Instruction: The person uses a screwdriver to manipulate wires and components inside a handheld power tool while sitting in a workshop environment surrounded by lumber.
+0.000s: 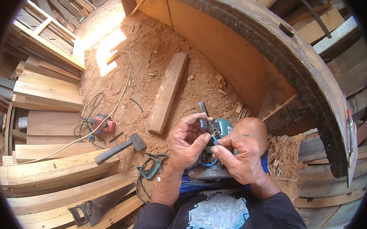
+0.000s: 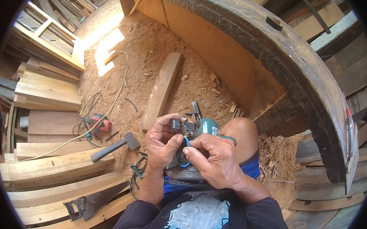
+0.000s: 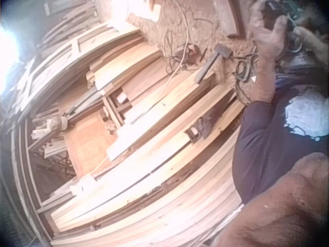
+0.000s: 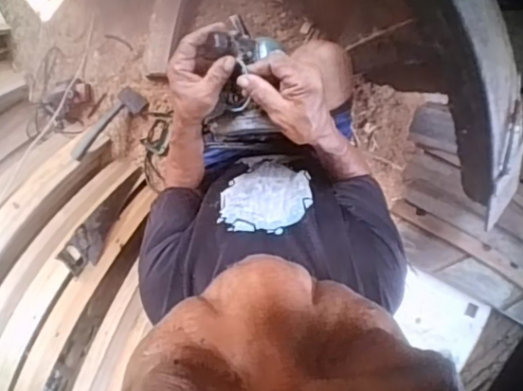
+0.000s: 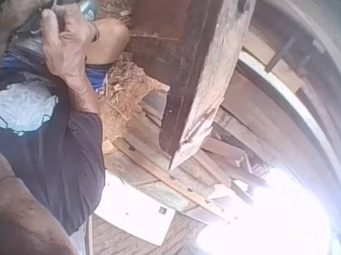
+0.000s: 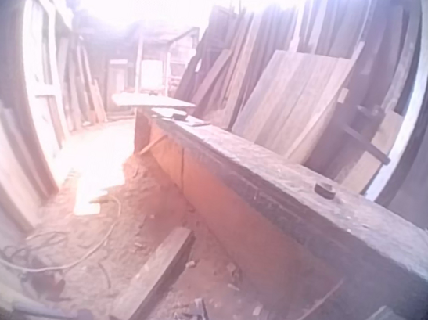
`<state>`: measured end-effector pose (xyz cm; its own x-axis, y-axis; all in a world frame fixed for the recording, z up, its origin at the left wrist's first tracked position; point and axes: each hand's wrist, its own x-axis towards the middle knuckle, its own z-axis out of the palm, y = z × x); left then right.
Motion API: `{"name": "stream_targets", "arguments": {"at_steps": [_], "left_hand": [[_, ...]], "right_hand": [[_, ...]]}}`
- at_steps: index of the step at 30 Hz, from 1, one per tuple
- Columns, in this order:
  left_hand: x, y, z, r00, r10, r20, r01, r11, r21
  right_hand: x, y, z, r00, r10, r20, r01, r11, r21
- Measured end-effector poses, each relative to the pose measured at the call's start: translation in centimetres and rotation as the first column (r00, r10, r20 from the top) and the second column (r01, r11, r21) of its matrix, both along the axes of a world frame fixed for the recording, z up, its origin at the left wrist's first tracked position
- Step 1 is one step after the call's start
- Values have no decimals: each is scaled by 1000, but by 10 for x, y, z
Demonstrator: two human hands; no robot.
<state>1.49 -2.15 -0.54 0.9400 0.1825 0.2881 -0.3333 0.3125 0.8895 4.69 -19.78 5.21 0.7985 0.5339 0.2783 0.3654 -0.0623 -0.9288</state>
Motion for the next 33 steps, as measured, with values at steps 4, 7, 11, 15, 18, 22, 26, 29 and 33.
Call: {"name": "stream_targets", "arguments": {"at_steps": [4,7,11,15,18,22,26,29,33], "left_hand": [[1,-1,-3,1000,2,14,-2,1000,-8],[2,1,-5,999,-10,35,10,1000,-9],[1,-1,-5,999,-13,45,14,1000,-16],[1,-1,-5,999,-11,35,11,1000,5],[1,-1,-5,999,-11,33,11,1000,5],[1,-2,-4,999,-21,25,21,999,-24],[0,-3,-3,1000,-10,28,10,1000,-11],[1,-4,-6,999,-1,50,2,1000,-17],[0,-3,-4,999,12,35,-14,999,33]], "right_hand": [[1,2,1,998,-17,56,17,1000,-5],[0,2,-1,999,-23,28,24,999,-24],[1,3,0,996,-29,89,34,998,-48],[0,3,2,995,-42,92,49,996,-73],[1,3,2,993,-37,116,45,996,-70],[1,3,5,990,-13,138,22,998,-66],[1,4,3,988,-6,156,15,998,-56],[2,4,3,983,-1,182,11,998,-56],[1,2,2,999,33,10,-32,997,-66]]}}
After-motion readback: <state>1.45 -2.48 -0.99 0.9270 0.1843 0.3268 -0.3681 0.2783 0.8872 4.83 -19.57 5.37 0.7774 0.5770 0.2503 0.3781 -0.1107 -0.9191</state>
